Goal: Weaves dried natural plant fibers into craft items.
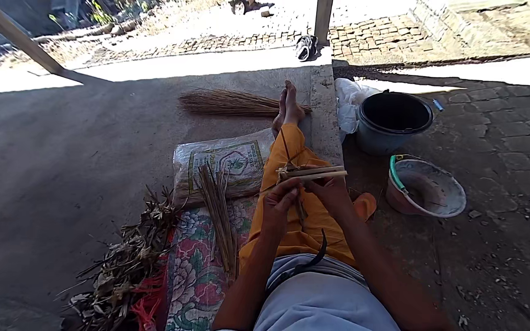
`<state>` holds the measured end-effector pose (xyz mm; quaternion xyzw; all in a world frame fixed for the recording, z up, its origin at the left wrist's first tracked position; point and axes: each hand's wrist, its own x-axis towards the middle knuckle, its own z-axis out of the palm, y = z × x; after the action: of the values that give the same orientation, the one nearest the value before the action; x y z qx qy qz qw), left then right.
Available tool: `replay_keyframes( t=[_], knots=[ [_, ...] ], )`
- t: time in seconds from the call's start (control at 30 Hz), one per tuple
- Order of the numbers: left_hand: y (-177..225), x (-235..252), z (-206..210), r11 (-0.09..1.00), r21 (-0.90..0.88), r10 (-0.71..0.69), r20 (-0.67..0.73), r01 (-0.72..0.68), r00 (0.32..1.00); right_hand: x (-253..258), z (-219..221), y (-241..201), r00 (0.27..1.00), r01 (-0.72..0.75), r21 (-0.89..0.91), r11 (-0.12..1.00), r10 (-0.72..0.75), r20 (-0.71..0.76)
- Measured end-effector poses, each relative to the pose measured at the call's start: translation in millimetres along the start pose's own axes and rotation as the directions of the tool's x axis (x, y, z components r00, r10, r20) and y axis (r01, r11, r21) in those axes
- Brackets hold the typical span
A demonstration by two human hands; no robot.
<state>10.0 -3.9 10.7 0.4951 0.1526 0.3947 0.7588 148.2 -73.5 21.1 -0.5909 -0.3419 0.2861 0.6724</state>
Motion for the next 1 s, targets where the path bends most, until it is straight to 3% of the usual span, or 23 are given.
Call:
replay_keyframes(
  t=[0.1, 0.23, 0.4, 0.57, 0.67, 0.77, 0.87, 1.0],
  knots=[
    [-8.4, -3.9, 9.4, 0.955, 0.283, 0.054, 0.132, -0.09, 0.99, 1.3, 2.5, 10.6, 0.991, 0.025, -0.161, 0.987, -0.046, -0.128],
    [-4.4, 2.8, 3.3, 0.906, 0.414, 0.047, 0.117, -0.091, 0.992, -0.8, -2.8, 13.4, 0.986, -0.006, -0.249, 0.969, -0.036, -0.166],
    [6.3, 12.8, -12.3, 0.985, 0.15, -0.078, -0.018, 0.08, 0.997, 0.3, -14.4, 6.8, 0.992, 0.11, -0.257, 0.96, -0.092, 0.082],
    [6.7, 17.3, -27.1, 0.983, -0.034, -0.182, -0.041, 0.181, 0.982, 4.6, -33.8, 1.2, 0.931, 0.16, -0.232, 0.959, -0.068, 0.359],
    [5.3, 18.1, -28.2, 0.976, -0.045, -0.214, -0.052, 0.212, 0.975, 2.5, -38.1, 1.7, 0.908, 0.21, -0.202, 0.957, -0.113, 0.404],
    [3.8, 18.0, -26.5, 0.974, 0.156, -0.164, -0.026, 0.167, 0.986, -2.6, -36.0, -4.5, 0.86, 0.237, -0.071, 0.969, -0.175, 0.48],
    [2.5, 13.9, -23.2, 0.868, 0.497, -0.047, 0.104, -0.011, 0.993, -7.0, -28.3, -12.0, 0.921, 0.211, -0.029, 0.977, -0.189, 0.34],
    [-0.2, 13.4, -28.4, 0.752, 0.63, -0.01, 0.307, -0.195, 0.952, -4.0, -24.6, -18.1, 0.997, 0.016, 0.077, 0.997, -0.022, 0.073]
  ],
)
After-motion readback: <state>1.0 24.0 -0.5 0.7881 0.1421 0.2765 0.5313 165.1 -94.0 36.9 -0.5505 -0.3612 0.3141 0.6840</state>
